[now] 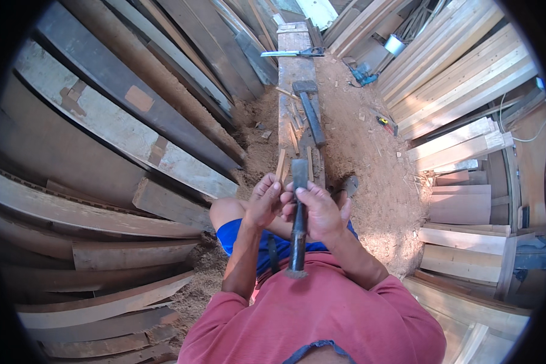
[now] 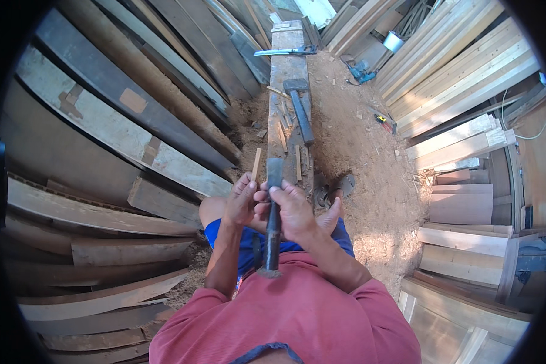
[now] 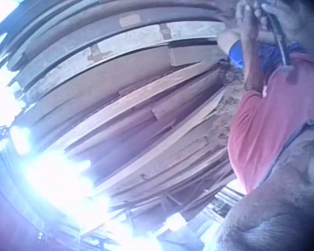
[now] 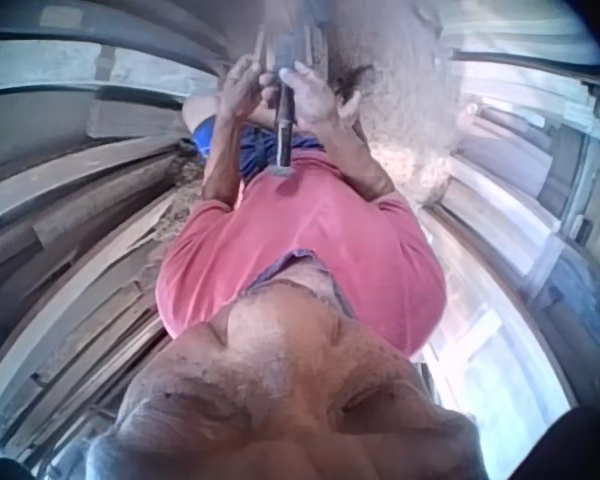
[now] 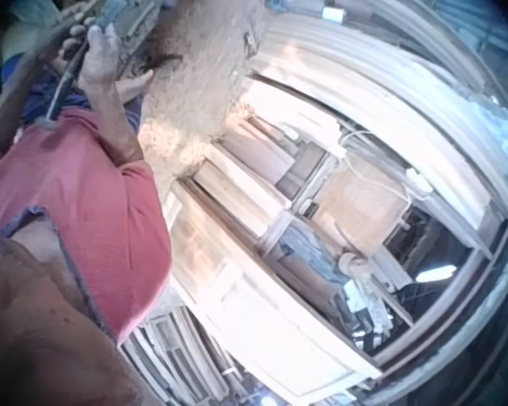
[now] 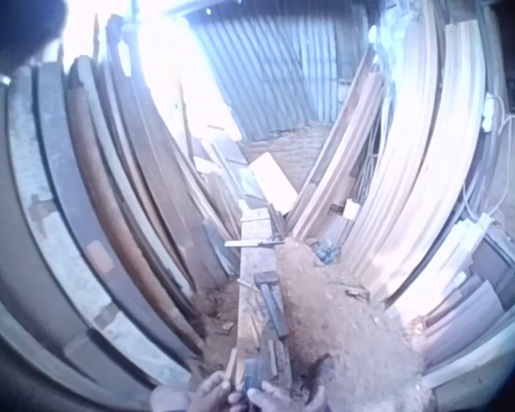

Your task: The person uses a chisel to shave and shape a small wooden piece by hand, turning the wood over and working on different sides.

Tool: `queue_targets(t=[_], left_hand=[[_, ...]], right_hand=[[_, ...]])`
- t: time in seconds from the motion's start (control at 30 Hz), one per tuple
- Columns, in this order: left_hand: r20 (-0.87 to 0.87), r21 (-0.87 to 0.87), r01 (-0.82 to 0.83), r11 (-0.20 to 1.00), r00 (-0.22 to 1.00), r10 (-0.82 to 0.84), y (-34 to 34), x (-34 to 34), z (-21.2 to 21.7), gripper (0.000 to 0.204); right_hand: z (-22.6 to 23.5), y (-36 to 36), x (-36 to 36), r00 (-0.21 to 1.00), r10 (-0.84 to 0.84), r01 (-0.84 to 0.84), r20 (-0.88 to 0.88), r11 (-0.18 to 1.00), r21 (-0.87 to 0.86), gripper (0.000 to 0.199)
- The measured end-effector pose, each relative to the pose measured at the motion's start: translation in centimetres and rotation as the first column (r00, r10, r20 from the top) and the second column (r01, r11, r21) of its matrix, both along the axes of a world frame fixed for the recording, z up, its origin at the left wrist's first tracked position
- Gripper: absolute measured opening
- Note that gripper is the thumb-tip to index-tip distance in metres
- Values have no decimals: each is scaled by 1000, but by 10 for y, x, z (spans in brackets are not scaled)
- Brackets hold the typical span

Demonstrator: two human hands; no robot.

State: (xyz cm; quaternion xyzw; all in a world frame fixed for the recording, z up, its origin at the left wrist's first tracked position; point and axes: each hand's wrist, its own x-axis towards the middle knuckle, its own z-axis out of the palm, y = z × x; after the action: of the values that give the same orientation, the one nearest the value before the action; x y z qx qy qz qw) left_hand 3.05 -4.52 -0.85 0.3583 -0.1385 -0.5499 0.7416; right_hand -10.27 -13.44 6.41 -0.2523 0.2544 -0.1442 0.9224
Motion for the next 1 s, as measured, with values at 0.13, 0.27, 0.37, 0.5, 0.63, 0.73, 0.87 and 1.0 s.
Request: queue_targets(t=[0.13, 0.27, 0.37, 0.5, 0.63, 0.73, 0.87, 1.0], left_hand=[[-32, 38, -32, 999, 999, 33, 15, 9, 20, 34], [289, 97, -91, 991, 956, 59, 31, 8, 9, 33], [181, 170, 7, 985, 983, -38, 41, 11, 5, 33], [392, 281, -151, 948, 919, 30, 48, -8, 10, 36], [356, 254, -197, 947, 929, 98, 40, -17, 33, 35], [357, 412, -241, 879, 930, 87, 40, -12, 39, 29], [988, 154, -228, 962, 12, -155, 62, -6, 11, 34], [849, 473, -131, 871, -196, -490, 74, -24, 15, 27]], right_hand=[[11, 24, 8, 993, 80, -87, 82, 992, 88, 15], [18, 52, 7, 973, 223, -229, 62, 964, 133, 16], [17, 64, -2, 961, 270, -274, 62, 960, 63, 14], [19, 68, -9, 964, 259, -262, 58, 963, 55, 13], [22, 65, -9, 966, 259, -260, 27, 964, 57, 12], [18, 64, -9, 964, 264, -266, 34, 963, 39, 12], [23, 64, -15, 965, 261, -262, 23, 963, 61, 11], [32, 51, -31, 995, 98, -99, -30, 994, -52, 12]])
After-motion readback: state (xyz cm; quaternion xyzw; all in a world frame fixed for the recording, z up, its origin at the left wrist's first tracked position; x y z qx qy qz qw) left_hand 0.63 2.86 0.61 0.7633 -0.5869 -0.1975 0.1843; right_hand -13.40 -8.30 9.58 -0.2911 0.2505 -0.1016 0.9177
